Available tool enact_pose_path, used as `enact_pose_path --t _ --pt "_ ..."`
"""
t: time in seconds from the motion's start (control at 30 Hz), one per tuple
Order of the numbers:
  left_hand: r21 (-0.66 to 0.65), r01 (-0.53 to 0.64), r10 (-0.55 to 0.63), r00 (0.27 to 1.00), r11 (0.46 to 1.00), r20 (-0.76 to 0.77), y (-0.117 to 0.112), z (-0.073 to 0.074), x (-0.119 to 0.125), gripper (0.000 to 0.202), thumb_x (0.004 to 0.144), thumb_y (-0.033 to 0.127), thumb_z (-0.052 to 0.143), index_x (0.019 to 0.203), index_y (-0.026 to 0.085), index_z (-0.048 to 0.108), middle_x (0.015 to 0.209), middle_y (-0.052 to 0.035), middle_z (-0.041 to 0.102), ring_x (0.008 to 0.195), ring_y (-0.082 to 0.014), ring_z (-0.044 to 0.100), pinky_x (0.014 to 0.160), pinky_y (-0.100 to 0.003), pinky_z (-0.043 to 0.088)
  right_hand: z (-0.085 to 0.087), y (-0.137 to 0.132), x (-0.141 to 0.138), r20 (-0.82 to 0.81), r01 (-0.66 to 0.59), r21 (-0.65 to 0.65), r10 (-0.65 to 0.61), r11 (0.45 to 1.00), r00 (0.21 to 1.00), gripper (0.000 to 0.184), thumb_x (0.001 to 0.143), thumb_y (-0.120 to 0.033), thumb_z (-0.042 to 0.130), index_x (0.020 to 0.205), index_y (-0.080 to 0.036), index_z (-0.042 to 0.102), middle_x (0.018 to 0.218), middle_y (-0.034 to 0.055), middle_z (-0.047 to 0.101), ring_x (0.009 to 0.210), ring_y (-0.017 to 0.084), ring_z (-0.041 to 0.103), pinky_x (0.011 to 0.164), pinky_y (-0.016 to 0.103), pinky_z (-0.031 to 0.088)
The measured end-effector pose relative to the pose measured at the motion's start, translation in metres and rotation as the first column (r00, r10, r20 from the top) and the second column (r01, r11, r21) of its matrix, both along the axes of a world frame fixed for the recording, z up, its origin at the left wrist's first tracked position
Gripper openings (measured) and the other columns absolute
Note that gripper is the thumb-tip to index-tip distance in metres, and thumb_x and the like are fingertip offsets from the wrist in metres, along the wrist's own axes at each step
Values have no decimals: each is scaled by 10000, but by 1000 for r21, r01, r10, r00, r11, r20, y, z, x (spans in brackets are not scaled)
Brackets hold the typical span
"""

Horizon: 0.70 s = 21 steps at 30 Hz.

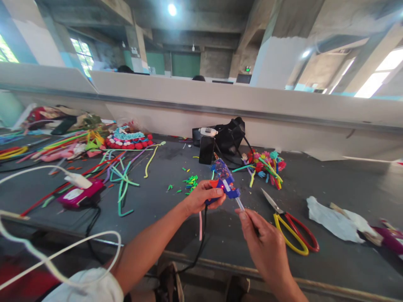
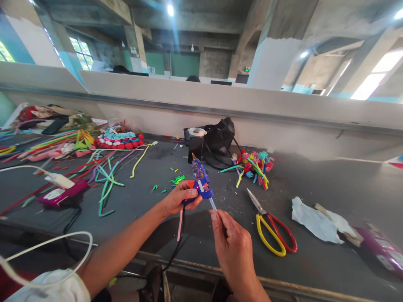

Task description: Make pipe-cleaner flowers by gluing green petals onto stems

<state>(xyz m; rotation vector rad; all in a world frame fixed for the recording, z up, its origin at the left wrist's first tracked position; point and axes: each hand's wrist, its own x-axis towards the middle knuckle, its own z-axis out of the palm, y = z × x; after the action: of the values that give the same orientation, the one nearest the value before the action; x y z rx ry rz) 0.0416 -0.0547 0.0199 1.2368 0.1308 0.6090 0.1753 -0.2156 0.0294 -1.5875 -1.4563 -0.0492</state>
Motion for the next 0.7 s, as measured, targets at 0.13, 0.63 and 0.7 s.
enact_pose_path --t 0.13,0.63,0.7 --pt "-2 -1 1 1000 1000 -5 0 0 0 346 761 448 735 734 121 623 561 6 570 366 -45 407 386 -203 270 -1 0 0 -1 2 1 -2 1000 1000 417 978 -438 436 897 -180 753 776 55 765 560 146 693 538 198 534" --pt "19 -8 9 999 1000 -35 -1 2 -1 370 746 464 740 733 115 619 562 10 568 368 -44 403 389 -203 281 -5 2 -1 10 -1 39 0 999 1000 369 978 -402 458 883 -181 737 832 61 776 691 167 740 631 201 550" --pt "26 -18 19 999 1000 -36 -1 2 -1 366 751 457 739 715 116 612 569 7 571 377 -44 414 393 -200 284 -8 4 2 27 10 11 -11 1000 1000 383 985 -412 442 891 -178 731 816 63 770 677 168 733 622 210 545"
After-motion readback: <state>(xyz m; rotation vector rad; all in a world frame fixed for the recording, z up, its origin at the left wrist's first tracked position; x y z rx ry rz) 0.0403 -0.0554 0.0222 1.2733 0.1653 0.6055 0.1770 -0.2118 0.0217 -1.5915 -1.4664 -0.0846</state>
